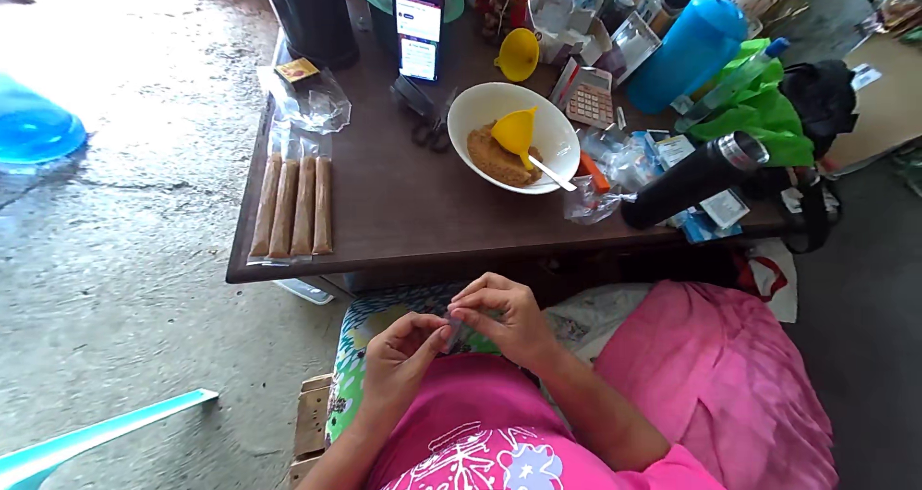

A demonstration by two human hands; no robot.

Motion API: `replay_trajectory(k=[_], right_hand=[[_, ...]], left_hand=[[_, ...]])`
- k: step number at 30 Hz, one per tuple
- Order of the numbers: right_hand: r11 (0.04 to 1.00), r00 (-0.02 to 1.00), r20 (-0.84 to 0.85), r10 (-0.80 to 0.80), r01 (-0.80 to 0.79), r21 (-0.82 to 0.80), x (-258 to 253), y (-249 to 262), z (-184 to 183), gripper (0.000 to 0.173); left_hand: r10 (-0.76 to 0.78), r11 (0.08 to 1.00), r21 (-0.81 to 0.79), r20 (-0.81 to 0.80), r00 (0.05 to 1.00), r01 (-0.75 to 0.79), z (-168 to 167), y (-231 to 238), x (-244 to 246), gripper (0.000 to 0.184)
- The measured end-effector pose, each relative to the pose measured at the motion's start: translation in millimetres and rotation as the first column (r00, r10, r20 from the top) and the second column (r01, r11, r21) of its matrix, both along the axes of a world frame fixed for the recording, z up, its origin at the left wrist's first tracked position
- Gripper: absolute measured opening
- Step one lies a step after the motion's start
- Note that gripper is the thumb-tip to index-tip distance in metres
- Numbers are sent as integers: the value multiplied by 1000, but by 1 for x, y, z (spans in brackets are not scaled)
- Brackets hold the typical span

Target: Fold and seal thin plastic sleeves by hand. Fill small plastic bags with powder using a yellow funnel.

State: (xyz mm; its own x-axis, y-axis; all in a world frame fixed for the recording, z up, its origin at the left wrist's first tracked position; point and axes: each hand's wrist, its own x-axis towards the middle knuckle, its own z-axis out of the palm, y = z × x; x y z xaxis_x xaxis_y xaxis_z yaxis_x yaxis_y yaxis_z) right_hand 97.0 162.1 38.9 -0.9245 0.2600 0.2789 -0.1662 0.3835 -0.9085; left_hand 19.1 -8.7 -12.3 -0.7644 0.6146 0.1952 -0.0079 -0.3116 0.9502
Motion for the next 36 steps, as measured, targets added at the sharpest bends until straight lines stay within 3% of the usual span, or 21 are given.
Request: replay_trajectory(k=[4, 8, 13, 16, 20, 28, 36], right_hand=[[999, 998, -44, -43, 44, 26, 2, -3, -1, 14], [996, 995, -66, -73, 75, 38, 3, -5, -6, 29], [980, 997, -44, 70, -61, 190, 5, 0, -3, 22], [991, 998, -35, 45, -40, 129, 6, 2, -2, 22], [993, 997, -11, -70, 71, 90, 7, -1, -4, 36], [997, 997, -47, -67, 65, -34, 6, -1, -7, 28], [998, 992, -109, -56, 52, -40, 2, 8, -6, 34]], left_hand=[[-8, 1000, 16, -10, 1000, 8, 0, 0, 1, 9], [-41, 999, 16, -6, 999, 41, 0, 0, 4, 9], [-16, 1000, -5, 4, 1000, 16, 0, 0, 6, 10], [-18, 1000, -5, 10, 1000, 18, 2, 1, 6, 10], [-55, 998, 7, 16, 998, 55, 3, 2, 9, 9], [-153, 988, 39, 29, 988, 152, 9, 8, 9, 18], [-48, 999, -2, 1, 999, 48, 12, 14, 2, 8]])
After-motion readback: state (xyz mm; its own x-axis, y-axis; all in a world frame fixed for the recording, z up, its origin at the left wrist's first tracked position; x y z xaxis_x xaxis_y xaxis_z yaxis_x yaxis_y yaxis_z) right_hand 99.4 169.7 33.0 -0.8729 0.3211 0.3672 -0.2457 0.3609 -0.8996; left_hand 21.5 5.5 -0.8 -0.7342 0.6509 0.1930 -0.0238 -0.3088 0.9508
